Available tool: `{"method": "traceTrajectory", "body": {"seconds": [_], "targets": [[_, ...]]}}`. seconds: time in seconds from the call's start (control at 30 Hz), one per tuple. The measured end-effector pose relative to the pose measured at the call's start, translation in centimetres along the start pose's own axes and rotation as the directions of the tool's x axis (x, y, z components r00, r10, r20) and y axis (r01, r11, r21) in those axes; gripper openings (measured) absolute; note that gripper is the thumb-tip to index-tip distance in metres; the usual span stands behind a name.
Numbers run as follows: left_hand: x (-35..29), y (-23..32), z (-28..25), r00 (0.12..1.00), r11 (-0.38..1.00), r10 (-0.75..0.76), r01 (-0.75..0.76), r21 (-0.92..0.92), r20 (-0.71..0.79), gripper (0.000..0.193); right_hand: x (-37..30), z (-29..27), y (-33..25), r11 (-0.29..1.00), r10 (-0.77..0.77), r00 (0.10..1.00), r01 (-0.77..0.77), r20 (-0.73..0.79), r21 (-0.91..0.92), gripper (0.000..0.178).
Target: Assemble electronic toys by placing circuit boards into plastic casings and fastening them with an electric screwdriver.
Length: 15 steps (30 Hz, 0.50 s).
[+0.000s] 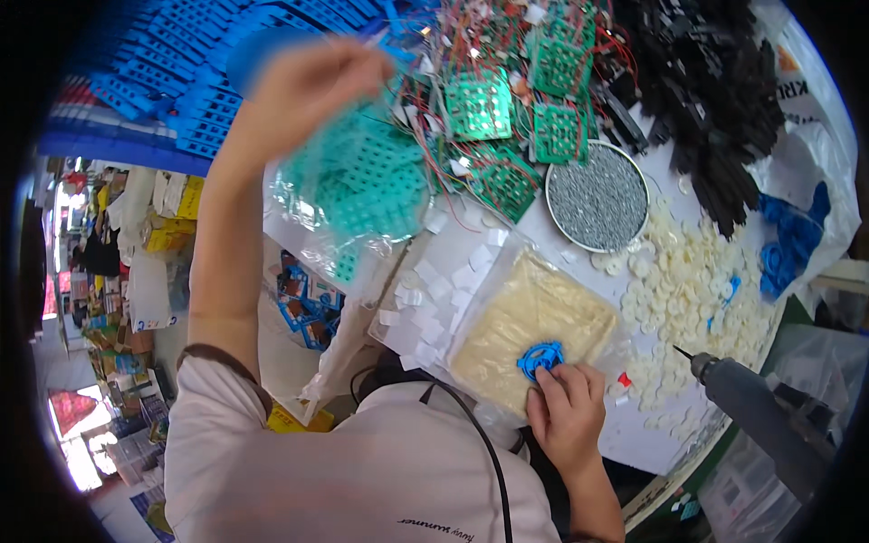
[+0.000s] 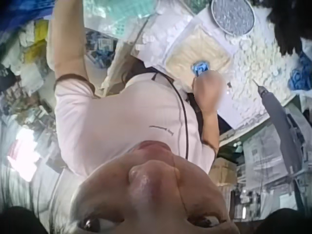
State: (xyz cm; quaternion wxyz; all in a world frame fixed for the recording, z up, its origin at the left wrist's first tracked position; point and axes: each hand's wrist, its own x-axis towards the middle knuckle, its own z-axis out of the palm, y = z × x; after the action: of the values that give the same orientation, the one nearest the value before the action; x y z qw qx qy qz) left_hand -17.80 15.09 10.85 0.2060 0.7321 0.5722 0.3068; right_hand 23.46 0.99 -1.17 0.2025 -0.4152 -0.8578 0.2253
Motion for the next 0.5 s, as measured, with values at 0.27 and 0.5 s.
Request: {"method": "traceTrajectory", "body": {"seconds": [0.27, 0.5], "targets": [[13.7, -19.4, -11.6, 0.586, 0.681, 0.405, 0.319, 0.659, -0.702, 0.045, -0.4, 0.5, 0.3, 0.998, 0.028, 0.999, -0.027, -0.021, 0.052, 0.033], [21.2, -20.0, -12.4, 0.648, 0.791, -0.140, 0.528, 0.309, -0.748, 0.032, -0.3, -0.3, 0.1, 0.998, 0.025, 0.999, -0.024, -0.033, 0.054, 0.031]]}}
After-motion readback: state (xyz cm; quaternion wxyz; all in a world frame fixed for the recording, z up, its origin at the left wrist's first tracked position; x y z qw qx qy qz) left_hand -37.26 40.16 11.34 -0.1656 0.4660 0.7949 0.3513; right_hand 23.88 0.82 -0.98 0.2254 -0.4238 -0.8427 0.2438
